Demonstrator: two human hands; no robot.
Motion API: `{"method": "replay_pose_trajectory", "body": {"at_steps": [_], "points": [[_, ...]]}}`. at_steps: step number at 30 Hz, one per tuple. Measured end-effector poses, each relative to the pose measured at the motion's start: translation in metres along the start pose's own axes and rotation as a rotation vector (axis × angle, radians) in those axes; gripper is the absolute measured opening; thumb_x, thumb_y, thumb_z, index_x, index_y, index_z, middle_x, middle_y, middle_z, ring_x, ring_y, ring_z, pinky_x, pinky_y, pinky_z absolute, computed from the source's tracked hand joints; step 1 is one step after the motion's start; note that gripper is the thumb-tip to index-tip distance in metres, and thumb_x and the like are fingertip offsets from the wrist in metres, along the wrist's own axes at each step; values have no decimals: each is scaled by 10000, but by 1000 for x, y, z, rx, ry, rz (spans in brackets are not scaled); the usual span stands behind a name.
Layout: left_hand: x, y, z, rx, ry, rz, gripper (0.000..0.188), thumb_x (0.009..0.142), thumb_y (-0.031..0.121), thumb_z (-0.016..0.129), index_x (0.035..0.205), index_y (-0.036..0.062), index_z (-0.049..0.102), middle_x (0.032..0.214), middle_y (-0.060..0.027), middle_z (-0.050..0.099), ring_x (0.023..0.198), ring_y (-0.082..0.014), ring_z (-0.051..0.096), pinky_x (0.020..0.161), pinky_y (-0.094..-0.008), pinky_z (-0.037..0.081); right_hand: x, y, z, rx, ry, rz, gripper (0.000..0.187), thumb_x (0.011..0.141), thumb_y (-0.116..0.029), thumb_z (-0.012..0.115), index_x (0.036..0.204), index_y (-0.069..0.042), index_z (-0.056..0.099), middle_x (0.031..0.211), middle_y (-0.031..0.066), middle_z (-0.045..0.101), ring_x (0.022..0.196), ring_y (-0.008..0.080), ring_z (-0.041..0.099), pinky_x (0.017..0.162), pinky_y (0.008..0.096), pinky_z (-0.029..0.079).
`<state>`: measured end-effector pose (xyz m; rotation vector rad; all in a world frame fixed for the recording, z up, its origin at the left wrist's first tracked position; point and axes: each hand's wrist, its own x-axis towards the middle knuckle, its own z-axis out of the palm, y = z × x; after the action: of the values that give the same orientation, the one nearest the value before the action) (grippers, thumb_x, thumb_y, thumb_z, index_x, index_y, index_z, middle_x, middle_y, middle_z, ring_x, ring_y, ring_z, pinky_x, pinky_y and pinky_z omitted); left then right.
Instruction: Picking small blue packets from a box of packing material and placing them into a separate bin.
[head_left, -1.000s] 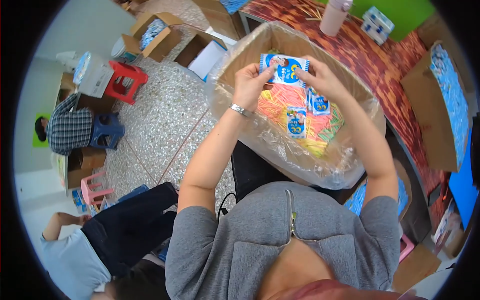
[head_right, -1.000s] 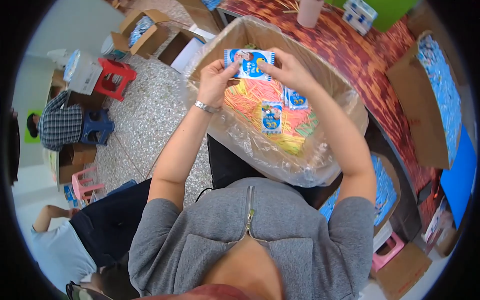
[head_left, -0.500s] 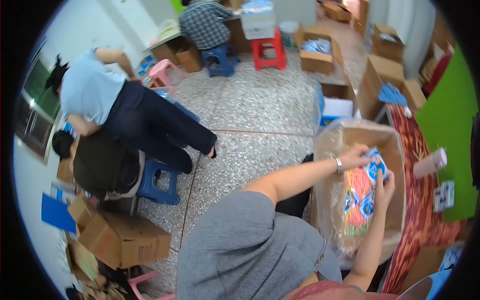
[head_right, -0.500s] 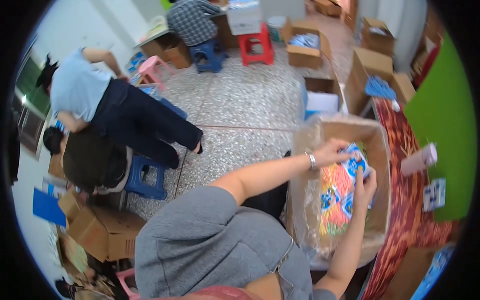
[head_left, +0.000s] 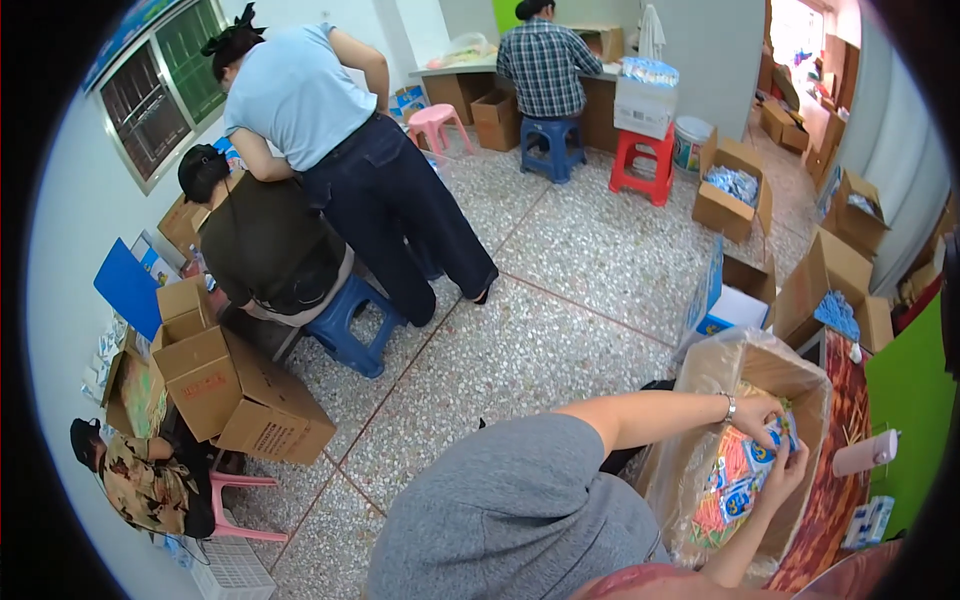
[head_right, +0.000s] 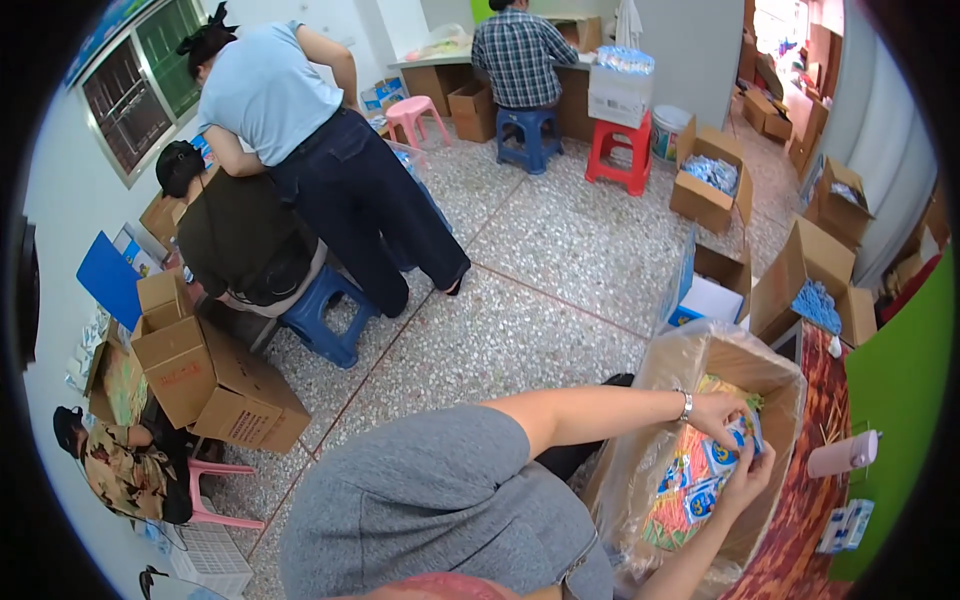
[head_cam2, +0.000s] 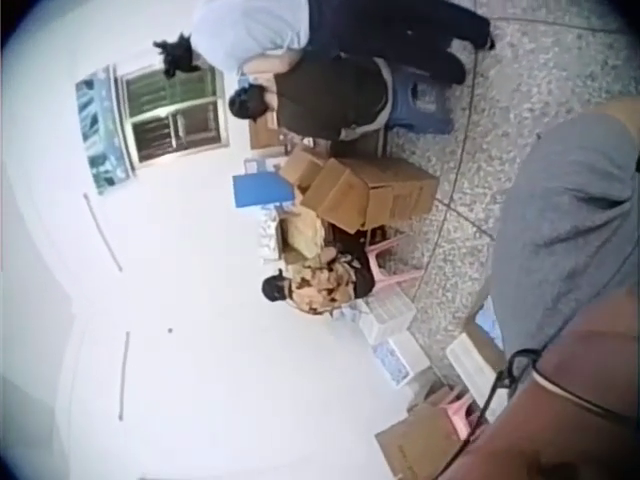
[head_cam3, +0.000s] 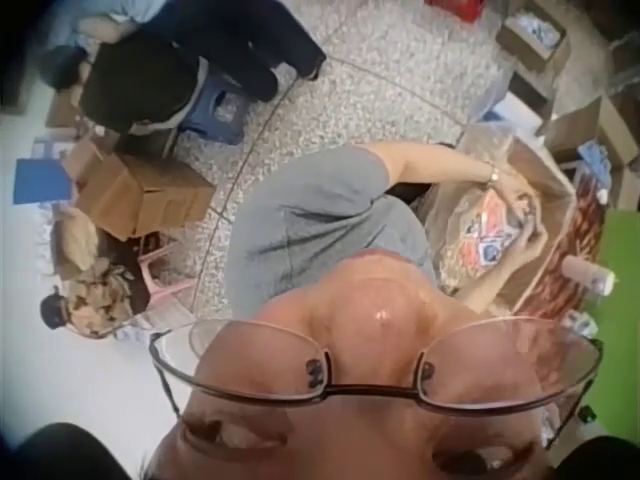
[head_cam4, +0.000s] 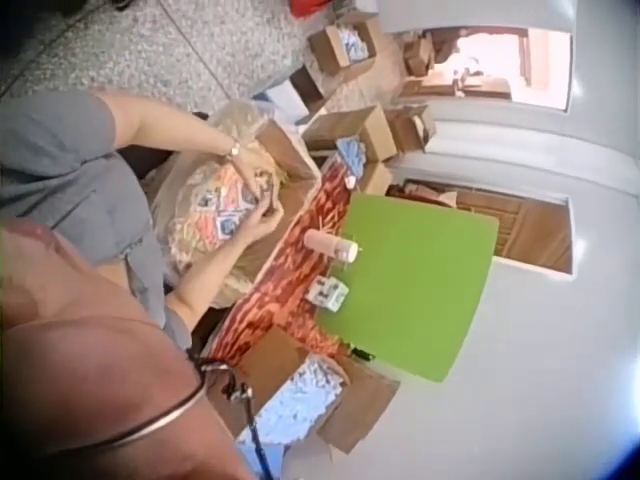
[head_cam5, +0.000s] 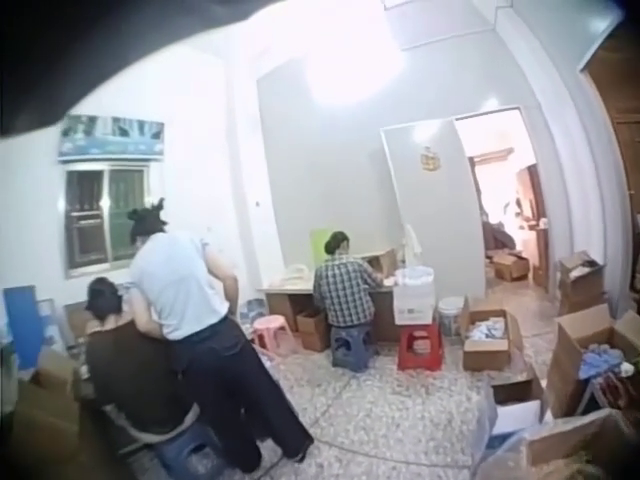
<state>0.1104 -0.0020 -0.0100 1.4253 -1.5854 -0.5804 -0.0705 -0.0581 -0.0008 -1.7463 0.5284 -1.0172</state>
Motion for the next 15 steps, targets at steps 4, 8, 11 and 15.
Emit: {"method": "replay_pose_trajectory", "body": {"at_steps": [4,8,11,15], "points": [[3,-3,3,-327,-105,-5,248,756,253,706,822,18,663,719,-49,664,677,-125,616,634,-304,508,1,2,9,346,146,94,94,934,-78,559,999,-14,533,896,28,571,788,76,520,705,212,425],[5,-21,12,-339,-103,-32,201,767,225,693,805,28,675,711,-55,677,632,-115,613,605,-297,507,-1,-2,9,129,20,50,138,915,-90,594,1001,-19,512,873,17,542,772,79,517,680,221,429],[4,-24,15,-148,-89,43,179,752,216,693,803,44,691,712,-83,687,600,-133,615,600,-299,507,-6,-12,9,-66,3,-11,173,900,-86,608,1021,-1,519,845,21,537,761,77,514,639,237,426],[1,-12,5,34,-226,106,164,717,192,699,779,41,686,696,-86,667,612,-179,604,588,-344,484,-4,-31,10,-374,-99,86,133,894,-86,600,970,20,574,789,53,560,690,108,516,615,262,439]]}}
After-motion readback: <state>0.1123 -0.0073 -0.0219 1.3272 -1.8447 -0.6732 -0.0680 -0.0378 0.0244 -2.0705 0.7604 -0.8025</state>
